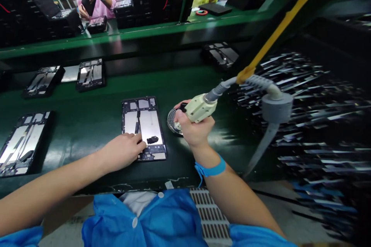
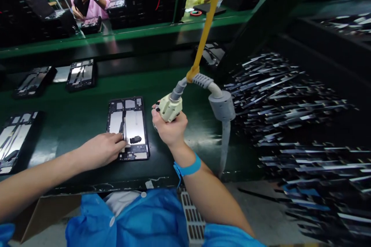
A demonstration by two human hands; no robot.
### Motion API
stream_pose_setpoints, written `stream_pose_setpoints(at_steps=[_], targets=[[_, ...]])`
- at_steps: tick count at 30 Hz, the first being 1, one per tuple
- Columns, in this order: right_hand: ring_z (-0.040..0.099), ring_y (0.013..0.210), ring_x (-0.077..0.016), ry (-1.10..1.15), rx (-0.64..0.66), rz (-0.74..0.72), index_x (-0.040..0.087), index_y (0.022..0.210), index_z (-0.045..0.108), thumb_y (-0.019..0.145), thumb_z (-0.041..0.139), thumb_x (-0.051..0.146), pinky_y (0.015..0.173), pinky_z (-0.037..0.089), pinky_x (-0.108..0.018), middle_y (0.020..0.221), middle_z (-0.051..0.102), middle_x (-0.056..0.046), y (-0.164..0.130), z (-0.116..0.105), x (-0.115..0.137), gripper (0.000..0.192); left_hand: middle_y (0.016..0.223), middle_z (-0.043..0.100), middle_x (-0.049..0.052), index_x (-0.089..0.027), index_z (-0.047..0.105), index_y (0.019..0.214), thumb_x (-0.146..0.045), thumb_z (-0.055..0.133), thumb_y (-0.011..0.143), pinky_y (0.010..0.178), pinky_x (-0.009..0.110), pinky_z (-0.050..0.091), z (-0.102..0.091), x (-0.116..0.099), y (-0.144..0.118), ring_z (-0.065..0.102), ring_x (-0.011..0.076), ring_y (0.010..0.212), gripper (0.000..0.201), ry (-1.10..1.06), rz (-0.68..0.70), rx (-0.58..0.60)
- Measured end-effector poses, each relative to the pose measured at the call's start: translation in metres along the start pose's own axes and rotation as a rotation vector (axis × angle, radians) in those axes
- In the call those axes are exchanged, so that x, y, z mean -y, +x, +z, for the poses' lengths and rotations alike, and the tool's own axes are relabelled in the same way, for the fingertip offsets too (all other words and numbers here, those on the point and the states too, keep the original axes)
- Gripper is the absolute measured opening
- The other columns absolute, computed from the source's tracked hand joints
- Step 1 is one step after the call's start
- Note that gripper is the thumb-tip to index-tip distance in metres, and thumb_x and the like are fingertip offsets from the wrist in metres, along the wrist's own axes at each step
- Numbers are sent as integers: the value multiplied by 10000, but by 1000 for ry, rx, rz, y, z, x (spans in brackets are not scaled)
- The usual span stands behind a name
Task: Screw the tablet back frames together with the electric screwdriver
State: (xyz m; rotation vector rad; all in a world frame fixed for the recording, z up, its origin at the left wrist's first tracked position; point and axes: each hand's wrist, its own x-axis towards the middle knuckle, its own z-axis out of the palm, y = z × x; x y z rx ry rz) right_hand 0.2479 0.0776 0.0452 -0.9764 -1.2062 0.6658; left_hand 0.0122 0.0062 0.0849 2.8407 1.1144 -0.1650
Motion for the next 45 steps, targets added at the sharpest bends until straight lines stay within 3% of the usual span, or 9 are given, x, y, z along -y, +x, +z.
stream_pose_setpoints(at_steps=[4, 8, 12, 17, 23, 34, 40, 45], targets=[[770, 817, -244, 14, -20, -10, 198, 956, 721, 813, 758, 291, 836, 642, -444, 853, 773, -60, 0, 1, 0, 175, 1046, 661, 103, -159, 626, 1111, -131, 518, 964, 713, 340, 591, 9, -9, -19, 676, 223, 855, 184, -198, -30, -189], [776, 851, -251, 5, -1, -14, 205, 927, 732, 813, 749, 271, 850, 644, -450, 852, 777, -59, -2, 2, 2, 133, 1090, 676, 130, -135, 610, 1200, -111, 550, 971, 801, 350, 600, 39, -23, -32, 667, 229, 949, 237, -280, 29, -405], [777, 831, -247, -11, 15, 6, 198, 924, 731, 809, 745, 266, 836, 649, -442, 795, 764, -44, -2, 2, 8, 135, 1114, 699, 155, -104, 596, 1302, -80, 613, 953, 846, 387, 595, 62, -29, -36, 666, 247, 995, 350, -222, 68, -492], [772, 796, -244, 17, 11, 11, 196, 923, 716, 805, 742, 251, 816, 653, -446, 771, 748, -41, -1, 3, 14, 132, 1131, 715, 166, -73, 608, 1311, -72, 667, 940, 912, 414, 594, 71, -30, -35, 655, 272, 1097, 376, -178, 84, -580], [763, 791, -239, 9, 17, 24, 204, 910, 724, 810, 741, 268, 829, 654, -447, 739, 732, -34, -1, 2, 13, 120, 1168, 724, 167, -77, 650, 1240, -32, 685, 921, 951, 416, 592, 78, -33, -34, 655, 271, 1124, 324, -190, 72, -645], [765, 788, -222, 10, 15, 33, 213, 919, 715, 810, 737, 281, 798, 669, -420, 835, 764, -45, -3, 2, 13, 130, 1152, 740, 142, -105, 669, 1226, -61, 648, 952, 949, 433, 589, 77, -26, -37, 670, 269, 1109, 279, -178, 115, -559], [757, 732, -209, 13, -26, -1, 215, 954, 710, 805, 746, 259, 716, 665, -394, 851, 770, -42, 0, -1, 11, 159, 1214, 725, 99, -225, 708, 1191, -120, 664, 962, 1156, 643, 414, 80, -36, -36, 607, 311, 1286, 256, -235, -144, -616], [747, 715, -192, 2, -24, -26, 213, 1002, 700, 810, 746, 265, 690, 657, -376, 881, 771, -40, 1, -3, 6, 204, 1191, 740, 78, -230, 715, 1186, -179, 670, 977, 1164, 605, 417, 85, -16, -20, 633, 290, 1265, 219, -243, -167, -634]])
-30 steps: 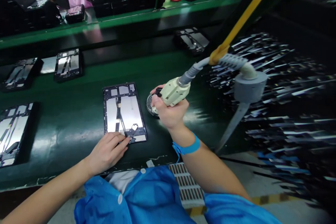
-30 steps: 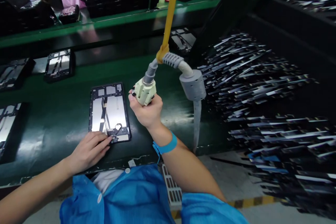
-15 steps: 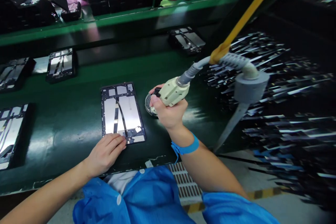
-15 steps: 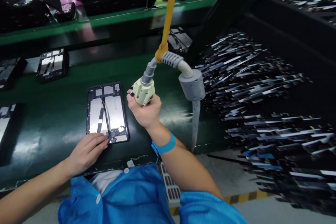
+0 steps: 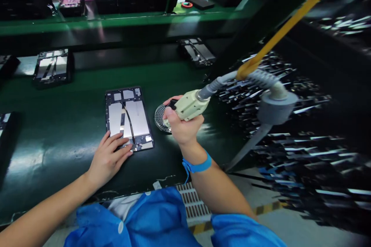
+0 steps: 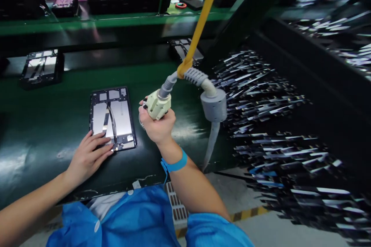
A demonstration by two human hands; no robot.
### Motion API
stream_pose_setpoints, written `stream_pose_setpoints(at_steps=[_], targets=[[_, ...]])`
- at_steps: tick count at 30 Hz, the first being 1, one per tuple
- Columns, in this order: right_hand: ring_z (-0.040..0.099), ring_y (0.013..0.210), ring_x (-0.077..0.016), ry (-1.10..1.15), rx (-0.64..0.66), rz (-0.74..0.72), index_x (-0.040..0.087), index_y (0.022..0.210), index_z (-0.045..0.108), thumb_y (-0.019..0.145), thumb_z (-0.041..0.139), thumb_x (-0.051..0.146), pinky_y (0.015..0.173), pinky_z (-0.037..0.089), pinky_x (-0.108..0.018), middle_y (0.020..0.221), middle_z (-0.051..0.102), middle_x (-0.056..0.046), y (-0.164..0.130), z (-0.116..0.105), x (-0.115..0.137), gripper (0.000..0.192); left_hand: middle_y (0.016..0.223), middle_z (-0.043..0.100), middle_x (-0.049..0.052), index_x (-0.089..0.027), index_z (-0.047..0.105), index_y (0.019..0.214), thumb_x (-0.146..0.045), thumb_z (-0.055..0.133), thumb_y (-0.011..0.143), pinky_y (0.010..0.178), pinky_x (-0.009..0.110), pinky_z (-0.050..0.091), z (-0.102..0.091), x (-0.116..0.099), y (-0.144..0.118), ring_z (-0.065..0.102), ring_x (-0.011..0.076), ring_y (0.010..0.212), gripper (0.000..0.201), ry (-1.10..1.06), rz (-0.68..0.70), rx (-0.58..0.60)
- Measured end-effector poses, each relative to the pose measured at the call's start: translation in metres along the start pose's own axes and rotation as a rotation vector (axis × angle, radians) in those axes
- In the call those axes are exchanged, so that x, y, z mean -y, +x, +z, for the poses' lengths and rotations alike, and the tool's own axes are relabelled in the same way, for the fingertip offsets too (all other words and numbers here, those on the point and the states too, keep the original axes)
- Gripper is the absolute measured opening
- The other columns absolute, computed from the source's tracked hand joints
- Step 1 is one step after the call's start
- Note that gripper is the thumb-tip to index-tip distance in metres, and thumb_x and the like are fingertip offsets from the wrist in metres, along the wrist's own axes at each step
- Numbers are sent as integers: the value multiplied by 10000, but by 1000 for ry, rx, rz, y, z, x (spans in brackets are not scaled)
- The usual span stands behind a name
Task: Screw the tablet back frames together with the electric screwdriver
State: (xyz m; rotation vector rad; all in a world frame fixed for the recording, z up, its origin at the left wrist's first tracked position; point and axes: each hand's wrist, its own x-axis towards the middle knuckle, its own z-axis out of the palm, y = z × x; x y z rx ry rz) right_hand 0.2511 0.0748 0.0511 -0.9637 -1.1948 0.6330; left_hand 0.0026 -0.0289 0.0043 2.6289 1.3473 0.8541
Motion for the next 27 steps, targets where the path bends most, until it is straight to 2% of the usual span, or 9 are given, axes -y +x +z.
stream_pose_setpoints(at_steps=[5, 11, 19, 27], targets=[[724, 650, -160, 0, 16, 2, 203, 1012, 692, 811, 751, 251, 636, 637, -334, 877, 767, -31, -3, 0, -3, 215, 1207, 718, 96, -228, 724, 1180, -196, 649, 991, 1156, 589, 433, 7, 16, 16, 647, 274, 1248, 207, -55, 8, -19], [771, 864, -221, -24, 30, 21, 215, 995, 704, 813, 743, 267, 805, 658, -402, 927, 771, -50, -2, 5, -10, 192, 1247, 705, 108, -228, 708, 1213, -133, 649, 969, 1149, 601, 440, 7, 12, 11, 610, 299, 1307, 269, -69, 13, -7], [768, 857, -220, 33, 38, 56, 213, 993, 692, 817, 759, 276, 773, 649, -383, 941, 775, -56, 2, 15, -17, 199, 1261, 691, 116, -233, 685, 1243, -113, 636, 976, 1137, 622, 443, 5, 13, 12, 599, 307, 1310, 297, -86, 14, 2], [768, 824, -221, 9, 48, 67, 218, 998, 671, 823, 758, 286, 764, 648, -386, 878, 762, -35, -2, 15, -21, 207, 1280, 688, 122, -222, 689, 1252, -100, 642, 968, 1144, 623, 438, 4, 11, 11, 589, 311, 1328, 312, -89, 16, 9]])
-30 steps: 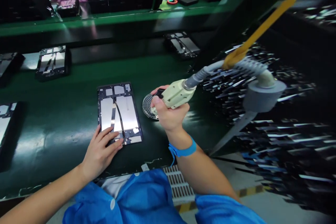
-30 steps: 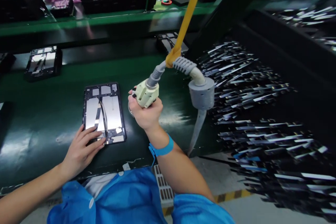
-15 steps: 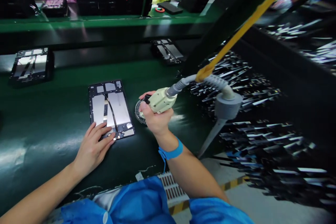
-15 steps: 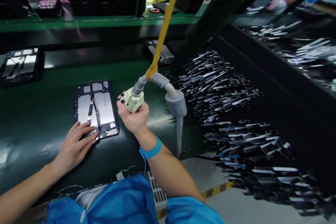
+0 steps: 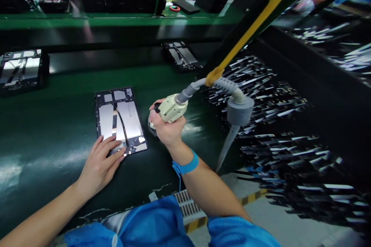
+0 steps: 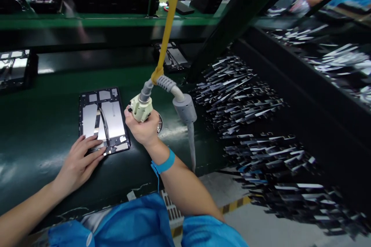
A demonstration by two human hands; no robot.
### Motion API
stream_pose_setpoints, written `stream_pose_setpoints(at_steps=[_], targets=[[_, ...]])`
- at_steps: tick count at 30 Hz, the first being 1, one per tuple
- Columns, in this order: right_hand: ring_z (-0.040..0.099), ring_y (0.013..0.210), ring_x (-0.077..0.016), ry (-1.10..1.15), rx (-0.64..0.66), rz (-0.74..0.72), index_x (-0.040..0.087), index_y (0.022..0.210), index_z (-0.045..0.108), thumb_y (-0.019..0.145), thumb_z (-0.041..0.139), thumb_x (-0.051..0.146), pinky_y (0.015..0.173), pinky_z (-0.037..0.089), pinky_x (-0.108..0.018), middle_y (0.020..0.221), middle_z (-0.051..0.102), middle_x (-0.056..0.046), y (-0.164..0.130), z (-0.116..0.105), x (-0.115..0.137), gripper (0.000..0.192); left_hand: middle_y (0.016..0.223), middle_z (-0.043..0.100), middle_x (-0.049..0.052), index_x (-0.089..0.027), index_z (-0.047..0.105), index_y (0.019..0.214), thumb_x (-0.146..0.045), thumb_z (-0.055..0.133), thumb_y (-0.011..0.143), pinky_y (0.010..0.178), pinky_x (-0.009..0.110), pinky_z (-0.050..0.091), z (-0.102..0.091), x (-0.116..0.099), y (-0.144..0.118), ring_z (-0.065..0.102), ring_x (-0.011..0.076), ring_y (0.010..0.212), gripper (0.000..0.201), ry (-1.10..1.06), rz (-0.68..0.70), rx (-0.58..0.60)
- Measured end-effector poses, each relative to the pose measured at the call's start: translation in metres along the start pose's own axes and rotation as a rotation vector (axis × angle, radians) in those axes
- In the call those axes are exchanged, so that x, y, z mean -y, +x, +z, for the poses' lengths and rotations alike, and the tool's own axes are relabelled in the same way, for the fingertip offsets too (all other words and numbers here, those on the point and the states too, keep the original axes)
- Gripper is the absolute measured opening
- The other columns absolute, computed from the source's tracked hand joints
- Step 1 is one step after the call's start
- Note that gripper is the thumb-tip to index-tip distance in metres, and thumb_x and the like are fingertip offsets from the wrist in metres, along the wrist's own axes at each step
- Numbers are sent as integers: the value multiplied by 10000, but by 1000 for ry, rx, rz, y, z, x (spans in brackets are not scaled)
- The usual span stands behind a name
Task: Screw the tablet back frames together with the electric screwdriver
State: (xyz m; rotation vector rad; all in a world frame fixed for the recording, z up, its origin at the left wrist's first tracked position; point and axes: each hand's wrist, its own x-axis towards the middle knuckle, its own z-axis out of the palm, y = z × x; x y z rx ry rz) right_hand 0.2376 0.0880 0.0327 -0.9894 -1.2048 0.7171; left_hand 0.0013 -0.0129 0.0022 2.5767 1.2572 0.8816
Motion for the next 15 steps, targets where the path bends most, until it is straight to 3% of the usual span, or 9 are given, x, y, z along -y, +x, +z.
stream_pose_setpoints(at_steps=[5, 11, 15], targets=[[746, 746, -200, -10, -18, -13, 215, 994, 664, 817, 750, 287, 694, 636, -365, 886, 751, -37, 3, 0, 3, 210, 1275, 702, 118, -219, 703, 1239, -113, 640, 976, 1170, 630, 413, 4, 4, 2, 587, 304, 1345, 291, -21, -17, -20], [606, 499, -106, 82, -80, -34, 247, 1004, 615, 862, 696, 291, 462, 527, -278, 869, 700, 4, 7, 3, 36, 169, 1290, 711, 114, -213, 734, 1169, -171, 648, 986, 1165, 652, 406, 12, 8, 14, 580, 325, 1361, 206, 11, -54, -78], [615, 515, -103, 160, 50, -39, 289, 1070, 596, 886, 674, 269, 481, 551, -284, 927, 685, 12, -9, 19, 51, 201, 1332, 693, 111, -224, 743, 1160, -198, 640, 994, 1170, 650, 399, 12, 8, 17, 564, 330, 1381, 196, 2, -68, -66]])
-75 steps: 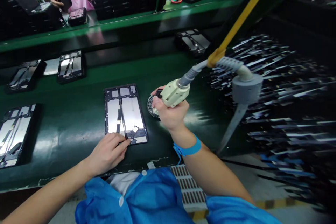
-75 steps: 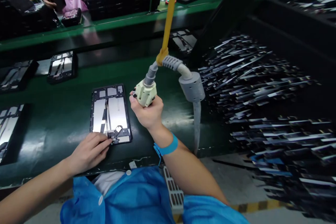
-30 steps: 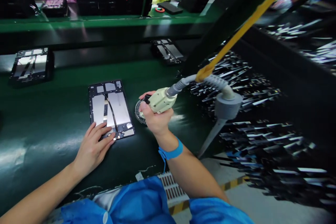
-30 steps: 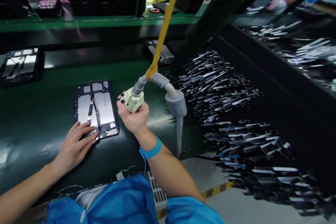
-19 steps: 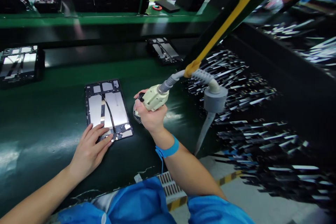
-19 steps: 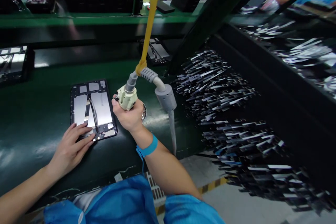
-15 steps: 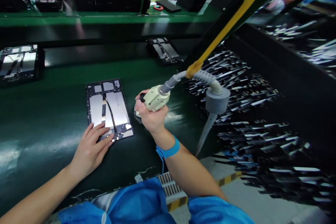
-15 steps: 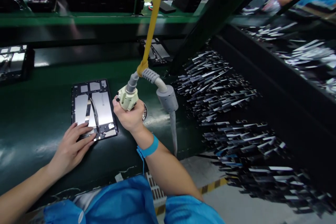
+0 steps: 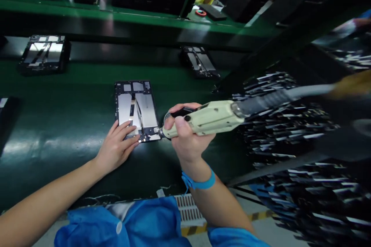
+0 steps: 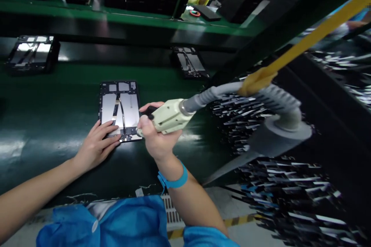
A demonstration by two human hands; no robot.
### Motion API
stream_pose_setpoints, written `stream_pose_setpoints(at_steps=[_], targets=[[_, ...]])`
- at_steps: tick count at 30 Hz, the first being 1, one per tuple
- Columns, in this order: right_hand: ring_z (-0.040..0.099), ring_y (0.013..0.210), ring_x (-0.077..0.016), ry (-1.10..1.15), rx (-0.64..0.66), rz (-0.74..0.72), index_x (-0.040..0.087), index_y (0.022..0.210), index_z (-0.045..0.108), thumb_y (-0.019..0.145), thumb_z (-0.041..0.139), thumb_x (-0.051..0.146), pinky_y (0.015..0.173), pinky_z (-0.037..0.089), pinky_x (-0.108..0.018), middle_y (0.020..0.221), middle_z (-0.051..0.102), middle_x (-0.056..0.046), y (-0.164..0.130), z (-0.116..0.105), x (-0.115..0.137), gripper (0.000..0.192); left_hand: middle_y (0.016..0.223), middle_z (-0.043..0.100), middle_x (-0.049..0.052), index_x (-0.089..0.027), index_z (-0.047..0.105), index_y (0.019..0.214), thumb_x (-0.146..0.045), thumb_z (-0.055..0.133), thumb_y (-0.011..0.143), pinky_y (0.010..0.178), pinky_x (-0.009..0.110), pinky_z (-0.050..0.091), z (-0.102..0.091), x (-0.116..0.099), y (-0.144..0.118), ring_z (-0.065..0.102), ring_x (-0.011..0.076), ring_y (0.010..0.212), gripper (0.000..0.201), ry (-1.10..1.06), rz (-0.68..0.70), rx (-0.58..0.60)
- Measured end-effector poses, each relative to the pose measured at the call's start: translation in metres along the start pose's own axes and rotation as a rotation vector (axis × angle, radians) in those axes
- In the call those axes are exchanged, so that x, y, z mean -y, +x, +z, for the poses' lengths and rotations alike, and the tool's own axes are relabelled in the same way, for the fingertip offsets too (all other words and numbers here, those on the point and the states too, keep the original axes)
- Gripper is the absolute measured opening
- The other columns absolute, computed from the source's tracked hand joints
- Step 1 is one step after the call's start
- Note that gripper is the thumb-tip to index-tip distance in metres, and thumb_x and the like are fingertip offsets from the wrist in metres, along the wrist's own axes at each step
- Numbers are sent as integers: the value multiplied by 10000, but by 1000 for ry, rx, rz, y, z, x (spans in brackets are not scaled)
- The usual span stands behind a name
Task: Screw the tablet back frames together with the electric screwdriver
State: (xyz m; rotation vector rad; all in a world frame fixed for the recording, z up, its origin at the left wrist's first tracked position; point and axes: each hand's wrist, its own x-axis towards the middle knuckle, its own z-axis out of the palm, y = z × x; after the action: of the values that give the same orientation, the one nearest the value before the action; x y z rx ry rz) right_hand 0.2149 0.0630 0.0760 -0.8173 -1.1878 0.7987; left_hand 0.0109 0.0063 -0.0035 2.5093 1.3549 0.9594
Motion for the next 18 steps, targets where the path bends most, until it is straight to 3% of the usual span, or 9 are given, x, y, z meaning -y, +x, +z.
stream_pose_setpoints(at_steps=[4, 9, 18], targets=[[674, 626, -142, 7, 139, 48, 276, 1071, 629, 864, 713, 263, 561, 610, -323, 961, 687, -13, -19, 17, -5, 224, 1331, 694, 102, -241, 744, 1181, -211, 645, 992, 1170, 640, 401, 0, 0, -1, 557, 325, 1387, 215, -12, -10, 8], [741, 859, -234, -16, 183, 70, 256, 1063, 644, 858, 718, 268, 723, 663, -429, 961, 682, -43, -27, 21, -11, 218, 1340, 691, 97, -249, 756, 1164, -205, 648, 983, 1173, 636, 399, 0, -2, 0, 558, 323, 1380, 215, -20, -31, 4], [740, 859, -236, -42, 171, 49, 270, 1071, 633, 866, 705, 288, 751, 664, -441, 963, 680, -40, -26, 20, -15, 218, 1337, 689, 104, -237, 743, 1218, -213, 636, 997, 1161, 647, 408, 1, -2, 0, 560, 332, 1376, 247, -31, -20, -4]])
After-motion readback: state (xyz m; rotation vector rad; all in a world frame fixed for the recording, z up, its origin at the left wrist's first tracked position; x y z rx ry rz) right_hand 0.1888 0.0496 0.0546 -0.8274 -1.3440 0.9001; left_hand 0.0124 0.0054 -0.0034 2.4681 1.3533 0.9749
